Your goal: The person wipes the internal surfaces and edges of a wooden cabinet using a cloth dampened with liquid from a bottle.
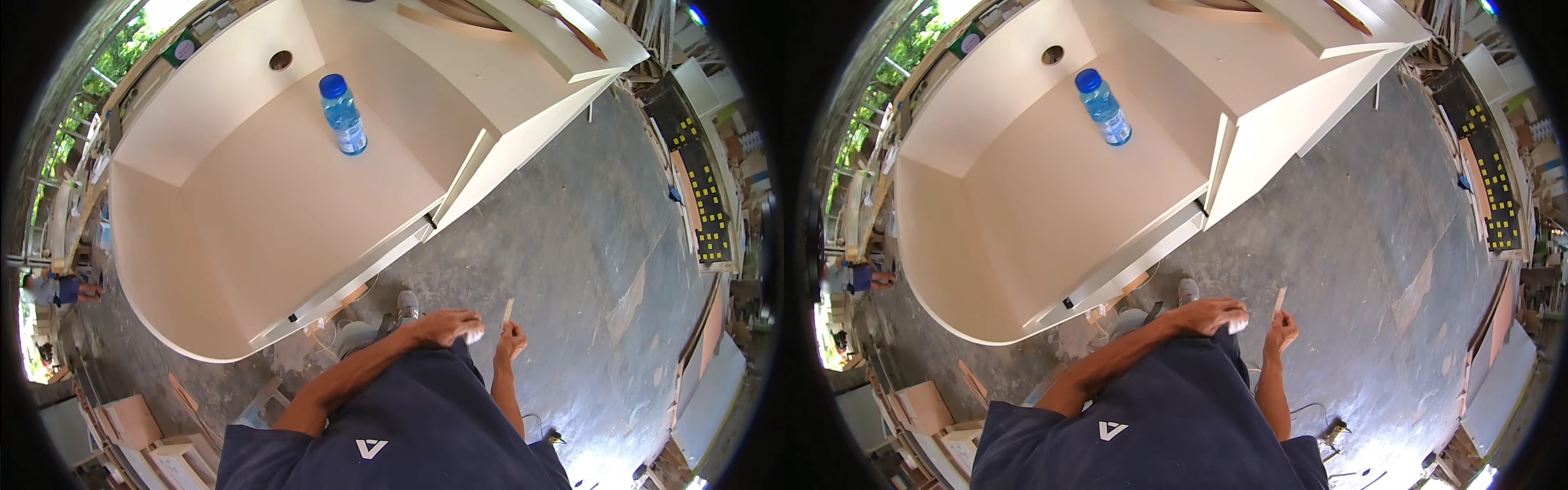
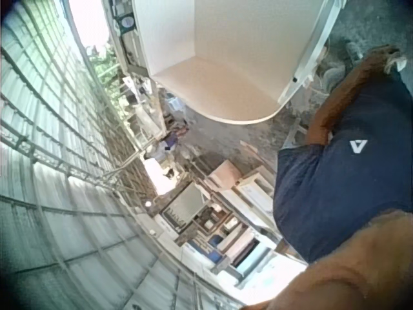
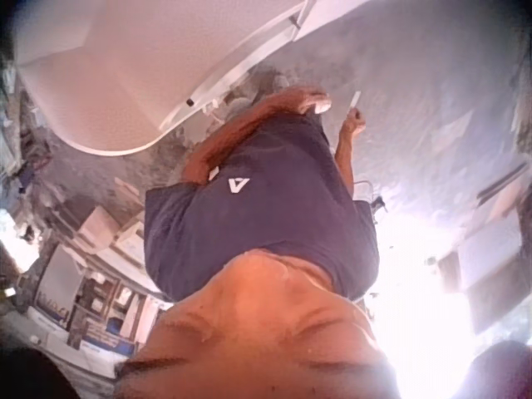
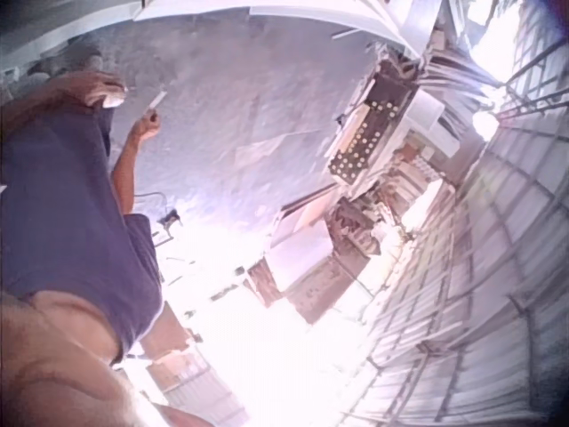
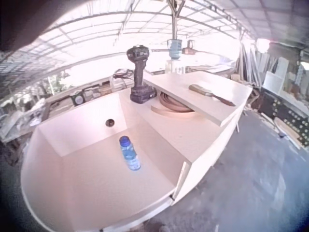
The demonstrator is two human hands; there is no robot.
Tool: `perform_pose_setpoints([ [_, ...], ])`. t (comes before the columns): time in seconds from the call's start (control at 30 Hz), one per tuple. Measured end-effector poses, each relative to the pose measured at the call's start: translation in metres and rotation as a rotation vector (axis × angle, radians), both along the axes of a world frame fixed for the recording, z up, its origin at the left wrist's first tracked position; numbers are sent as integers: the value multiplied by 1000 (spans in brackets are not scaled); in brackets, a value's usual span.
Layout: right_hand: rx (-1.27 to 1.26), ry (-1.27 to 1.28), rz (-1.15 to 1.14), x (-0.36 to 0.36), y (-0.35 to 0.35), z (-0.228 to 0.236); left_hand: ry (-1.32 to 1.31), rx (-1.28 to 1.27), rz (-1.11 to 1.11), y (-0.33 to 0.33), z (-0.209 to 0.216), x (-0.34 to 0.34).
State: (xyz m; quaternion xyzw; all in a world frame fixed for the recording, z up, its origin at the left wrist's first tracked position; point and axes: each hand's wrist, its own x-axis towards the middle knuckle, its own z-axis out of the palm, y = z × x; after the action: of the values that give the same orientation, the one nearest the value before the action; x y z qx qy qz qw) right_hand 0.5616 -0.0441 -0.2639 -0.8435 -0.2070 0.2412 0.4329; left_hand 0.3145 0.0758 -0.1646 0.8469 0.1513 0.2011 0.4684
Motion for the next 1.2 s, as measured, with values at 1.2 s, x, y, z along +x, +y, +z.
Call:
perform_pose_setpoints([
  [1.2,-357,-43,-64,23,-119,-71,119,-133,-54,50,46,11],
])
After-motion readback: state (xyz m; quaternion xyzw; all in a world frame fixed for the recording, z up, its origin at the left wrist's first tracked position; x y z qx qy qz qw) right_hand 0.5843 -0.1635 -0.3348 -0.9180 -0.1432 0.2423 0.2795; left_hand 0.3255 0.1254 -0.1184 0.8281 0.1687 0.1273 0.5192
